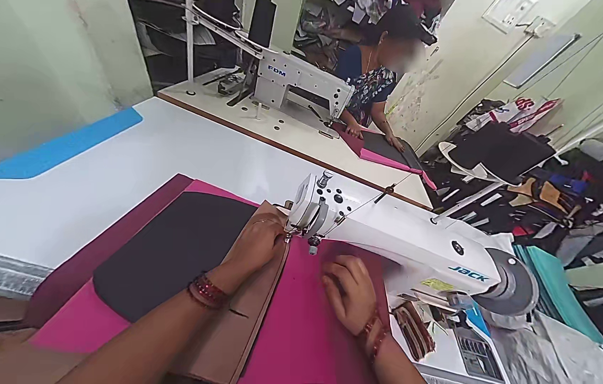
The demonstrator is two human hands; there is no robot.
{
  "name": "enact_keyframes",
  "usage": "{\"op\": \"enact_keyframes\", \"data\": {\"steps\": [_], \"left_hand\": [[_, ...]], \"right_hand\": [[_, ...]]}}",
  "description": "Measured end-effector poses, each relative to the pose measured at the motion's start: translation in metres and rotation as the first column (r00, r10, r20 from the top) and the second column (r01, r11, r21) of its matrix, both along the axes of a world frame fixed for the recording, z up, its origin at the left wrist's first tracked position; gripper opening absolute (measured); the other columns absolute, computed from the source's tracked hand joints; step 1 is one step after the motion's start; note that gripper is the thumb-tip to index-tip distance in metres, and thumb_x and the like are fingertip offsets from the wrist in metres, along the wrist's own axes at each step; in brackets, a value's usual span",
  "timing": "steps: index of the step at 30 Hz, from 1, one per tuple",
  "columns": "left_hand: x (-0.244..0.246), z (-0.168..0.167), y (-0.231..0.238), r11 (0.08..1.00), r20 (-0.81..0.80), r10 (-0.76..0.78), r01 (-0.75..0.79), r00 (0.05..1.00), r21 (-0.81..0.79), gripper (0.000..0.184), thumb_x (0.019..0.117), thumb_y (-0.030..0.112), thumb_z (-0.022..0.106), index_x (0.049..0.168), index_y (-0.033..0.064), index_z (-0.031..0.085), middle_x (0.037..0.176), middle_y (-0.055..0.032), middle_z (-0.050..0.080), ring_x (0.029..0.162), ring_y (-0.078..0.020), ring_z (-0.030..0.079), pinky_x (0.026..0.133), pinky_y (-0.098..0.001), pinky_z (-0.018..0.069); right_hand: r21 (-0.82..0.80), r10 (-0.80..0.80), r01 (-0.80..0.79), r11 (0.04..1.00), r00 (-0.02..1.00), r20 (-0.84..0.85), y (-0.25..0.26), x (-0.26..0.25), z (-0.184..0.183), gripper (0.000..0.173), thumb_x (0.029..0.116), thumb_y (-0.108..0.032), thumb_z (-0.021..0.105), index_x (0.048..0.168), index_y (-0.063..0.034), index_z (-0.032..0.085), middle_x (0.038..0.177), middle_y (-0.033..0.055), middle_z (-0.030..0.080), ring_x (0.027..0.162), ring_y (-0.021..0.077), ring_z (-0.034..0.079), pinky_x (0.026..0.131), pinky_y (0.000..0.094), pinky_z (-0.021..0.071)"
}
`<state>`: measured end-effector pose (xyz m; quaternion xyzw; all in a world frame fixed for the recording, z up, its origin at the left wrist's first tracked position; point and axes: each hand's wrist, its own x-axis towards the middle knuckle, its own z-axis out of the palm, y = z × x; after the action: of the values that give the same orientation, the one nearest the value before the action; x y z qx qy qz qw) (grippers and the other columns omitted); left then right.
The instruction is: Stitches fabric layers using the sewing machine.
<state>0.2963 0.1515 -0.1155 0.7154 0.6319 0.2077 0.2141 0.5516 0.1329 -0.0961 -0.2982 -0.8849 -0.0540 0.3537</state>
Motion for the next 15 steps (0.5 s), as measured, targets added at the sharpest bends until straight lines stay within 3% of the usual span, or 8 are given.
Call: {"op": "enact_keyframes", "data": {"steps": [2,3,5,6,9,11,15], "left_hand": [[0.001,-0.003,0.0,0.999,-0.03,0.024,-0.023,0.999,0.03,0.034,0.1054,0.02,0.049,0.113,-0.0039,0.071,0.127,-0.0242,0.066,0.129,-0.0412,0.057,0.113,-0.0563,0.0378],[0.001,-0.005,0.001,0.999,-0.046,0.035,-0.033,0.998,0.036,0.034,0.1052,0.023,0.05,0.114,-0.0022,0.072,0.131,-0.0235,0.063,0.131,-0.0416,0.055,0.112,-0.0573,0.0374],[0.001,-0.006,0.004,0.998,-0.053,0.052,-0.051,0.997,0.036,0.035,0.1052,0.026,0.051,0.117,0.0008,0.072,0.139,-0.0217,0.058,0.137,-0.0409,0.048,0.114,-0.0567,0.035],[0.001,-0.005,0.005,0.998,-0.053,0.058,-0.057,0.997,0.021,0.035,0.1052,0.026,0.051,0.119,0.0015,0.071,0.141,-0.0209,0.057,0.138,-0.0405,0.047,0.114,-0.0562,0.0355],[0.001,-0.002,0.006,0.997,-0.031,0.061,-0.062,0.998,-0.042,0.035,0.1058,0.026,0.051,0.12,0.0008,0.071,0.14,-0.0191,0.058,0.137,-0.0387,0.048,0.114,-0.0553,0.0349],[0.002,-0.003,0.006,0.996,-0.027,0.068,-0.07,0.997,-0.055,0.034,0.1064,0.026,0.051,0.12,0.001,0.07,0.139,-0.0187,0.058,0.137,-0.0387,0.047,0.114,-0.0559,0.0341],[0.002,-0.006,0.008,0.994,-0.011,0.091,-0.091,0.996,-0.059,0.032,0.1056,0.027,0.053,0.119,0.004,0.072,0.138,-0.0164,0.058,0.136,-0.0374,0.047,0.112,-0.0566,0.0356]], "right_hand": [[-0.207,-0.01,0.045,0.977,0.986,0.169,0.003,-0.017,-0.009,0.028,0.0962,-0.025,0.057,0.104,-0.008,0.078,0.109,0.015,0.074,0.109,0.0341,0.07,0.095,0.0475,0.0556],[-0.368,-0.014,0.124,0.922,0.958,0.287,0.006,-0.026,-0.006,0.028,0.0977,-0.022,0.058,0.112,-0.0058,0.077,0.118,0.018,0.072,0.118,0.038,0.066,0.103,0.0524,0.0509],[-0.521,-0.044,0.315,0.793,0.883,0.466,0.016,-0.047,0.005,0.033,0.1006,-0.02,0.054,0.121,-0.0049,0.074,0.127,0.0181,0.069,0.128,0.0367,0.06,0.111,0.052,0.0429],[-0.549,-0.089,0.407,0.73,0.853,0.515,0.021,-0.059,0.011,0.034,0.1019,-0.021,0.052,0.121,-0.0029,0.073,0.126,0.0184,0.07,0.127,0.0348,0.061,0.112,0.0488,0.0425],[-0.616,-0.289,0.566,0.548,0.819,0.496,0.032,-0.087,0.016,0.038,0.1034,-0.027,0.054,0.122,0.002,0.07,0.122,0.023,0.07,0.121,0.035,0.064,0.106,0.0504,0.0462],[-0.583,-0.377,0.595,0.553,0.803,0.462,0.035,-0.092,0.005,0.039,0.1017,-0.03,0.057,0.12,0.001,0.072,0.12,0.0229,0.071,0.118,0.0358,0.066,0.103,0.052,0.0478],[-0.525,-0.408,0.505,0.685,0.863,0.298,0.033,-0.084,-0.012,0.032,0.0965,-0.025,0.062,0.107,0.0022,0.076,0.103,0.0226,0.074,0.102,0.0373,0.071,0.093,0.0542,0.0531]]}}
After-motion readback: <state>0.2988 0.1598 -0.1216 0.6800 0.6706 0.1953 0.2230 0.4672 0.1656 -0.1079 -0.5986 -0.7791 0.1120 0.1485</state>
